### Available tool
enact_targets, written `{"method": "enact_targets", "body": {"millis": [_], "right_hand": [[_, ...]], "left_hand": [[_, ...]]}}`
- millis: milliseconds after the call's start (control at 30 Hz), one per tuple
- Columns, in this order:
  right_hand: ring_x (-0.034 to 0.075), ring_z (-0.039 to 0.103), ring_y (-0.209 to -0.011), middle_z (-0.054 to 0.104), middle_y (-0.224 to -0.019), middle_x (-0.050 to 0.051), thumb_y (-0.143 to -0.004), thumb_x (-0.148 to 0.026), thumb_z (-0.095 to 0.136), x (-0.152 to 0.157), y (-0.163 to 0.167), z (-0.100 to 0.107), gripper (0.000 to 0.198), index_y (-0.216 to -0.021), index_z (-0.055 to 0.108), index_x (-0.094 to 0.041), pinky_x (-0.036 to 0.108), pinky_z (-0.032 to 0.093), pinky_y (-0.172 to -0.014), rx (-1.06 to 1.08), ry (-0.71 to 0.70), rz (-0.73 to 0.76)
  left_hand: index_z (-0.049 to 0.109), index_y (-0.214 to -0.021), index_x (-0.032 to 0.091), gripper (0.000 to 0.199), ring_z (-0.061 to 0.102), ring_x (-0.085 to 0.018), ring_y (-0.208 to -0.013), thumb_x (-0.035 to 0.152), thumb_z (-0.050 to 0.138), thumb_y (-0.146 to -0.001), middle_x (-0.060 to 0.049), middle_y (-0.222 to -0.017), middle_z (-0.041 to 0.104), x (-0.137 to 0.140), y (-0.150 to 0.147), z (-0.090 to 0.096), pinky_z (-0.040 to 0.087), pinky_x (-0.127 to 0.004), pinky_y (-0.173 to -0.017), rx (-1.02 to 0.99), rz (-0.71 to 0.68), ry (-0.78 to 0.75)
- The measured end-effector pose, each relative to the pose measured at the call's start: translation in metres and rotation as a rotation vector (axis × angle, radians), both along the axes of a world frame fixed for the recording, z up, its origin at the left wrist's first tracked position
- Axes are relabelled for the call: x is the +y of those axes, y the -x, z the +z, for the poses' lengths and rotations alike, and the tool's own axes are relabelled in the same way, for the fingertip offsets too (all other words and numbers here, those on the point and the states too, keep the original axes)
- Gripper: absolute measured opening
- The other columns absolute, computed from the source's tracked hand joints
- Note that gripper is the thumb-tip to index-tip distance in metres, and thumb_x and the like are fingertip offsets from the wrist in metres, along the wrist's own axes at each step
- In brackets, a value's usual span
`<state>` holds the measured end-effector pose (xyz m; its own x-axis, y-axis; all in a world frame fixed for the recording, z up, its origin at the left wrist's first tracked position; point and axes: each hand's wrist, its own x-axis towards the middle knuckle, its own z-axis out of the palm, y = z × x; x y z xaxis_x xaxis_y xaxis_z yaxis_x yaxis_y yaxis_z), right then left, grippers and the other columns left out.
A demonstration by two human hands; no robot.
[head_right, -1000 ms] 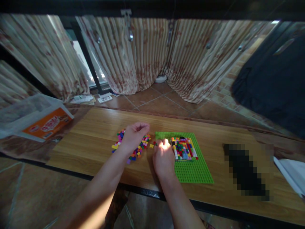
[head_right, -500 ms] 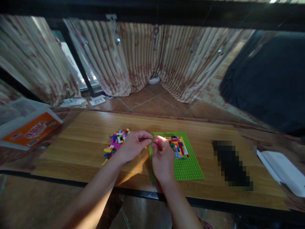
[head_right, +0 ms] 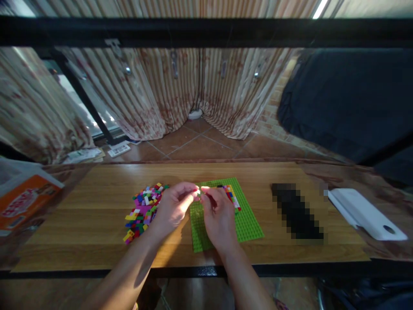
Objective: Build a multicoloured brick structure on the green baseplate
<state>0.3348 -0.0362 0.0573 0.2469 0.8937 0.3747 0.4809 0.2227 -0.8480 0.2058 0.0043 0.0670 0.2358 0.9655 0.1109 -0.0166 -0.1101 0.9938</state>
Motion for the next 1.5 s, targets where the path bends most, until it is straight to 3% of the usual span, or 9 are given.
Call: {"method": "enact_targets", "body": {"millis": [400,600,833,967,1133,1500], "right_hand": [[0.019,0.062,-0.087,0.067,-0.092,0.006,-0.090,-0.024,0.053,-0.004,-0.002,0.005,0.017,-0.095,0.069,-0.021,0.033,0.048,-0.079,-0.072,-0.033,0.012],[0.017,0.061,-0.080,0.066,-0.087,0.004,-0.088,-0.026,0.053,-0.006,0.003,0.003,0.016,-0.090,0.069,-0.021,0.030,0.048,-0.070,0.049,-0.077,-0.077],[0.017,0.062,-0.076,0.067,-0.085,0.005,-0.082,-0.034,0.061,0.006,-0.026,0.004,0.018,-0.088,0.069,-0.019,0.032,0.050,-0.069,0.252,-0.138,-0.341],[0.015,0.057,-0.062,0.064,-0.069,0.002,-0.076,-0.038,0.065,0.014,-0.050,0.002,0.025,-0.085,0.069,-0.015,0.029,0.047,-0.058,0.453,-0.088,-0.458],[0.013,0.055,-0.058,0.063,-0.065,0.001,-0.071,-0.040,0.068,0.017,-0.055,0.000,0.029,-0.083,0.069,-0.014,0.026,0.044,-0.053,0.569,-0.070,-0.432],[0.014,0.061,-0.065,0.069,-0.074,0.004,-0.070,-0.038,0.068,0.017,-0.049,0.001,0.026,-0.083,0.070,-0.015,0.027,0.049,-0.060,0.618,-0.030,-0.386]], "left_hand": [[0.074,-0.079,0.016,0.009,0.069,-0.017,-0.080,0.018,0.066,-0.074,-0.005,-0.082,0.075,-0.003,-0.010,-0.005,0.055,-0.030,-0.078,-0.011,0.103,-0.025],[0.074,-0.090,0.020,0.013,0.068,-0.016,-0.083,0.024,0.065,-0.082,-0.004,-0.089,0.074,-0.017,-0.016,-0.004,0.055,-0.030,-0.080,0.168,0.187,-0.239],[0.072,-0.097,0.021,0.017,0.067,-0.016,-0.088,0.022,0.058,-0.087,-0.003,-0.095,0.074,-0.027,-0.025,-0.007,0.053,-0.029,-0.084,0.328,0.119,-0.240],[0.073,-0.096,0.023,0.019,0.067,-0.015,-0.087,0.019,0.055,-0.088,-0.003,-0.094,0.073,-0.024,-0.023,-0.009,0.053,-0.027,-0.082,0.394,0.040,-0.310],[0.074,-0.090,0.024,0.018,0.065,-0.015,-0.083,0.018,0.056,-0.088,-0.002,-0.088,0.071,-0.022,-0.025,-0.012,0.051,-0.026,-0.075,0.445,0.019,-0.444],[0.075,-0.081,0.024,0.016,0.063,-0.017,-0.088,0.016,0.061,-0.083,-0.002,-0.088,0.069,-0.027,-0.041,-0.008,0.049,-0.030,-0.079,0.570,0.012,-0.424]]}}
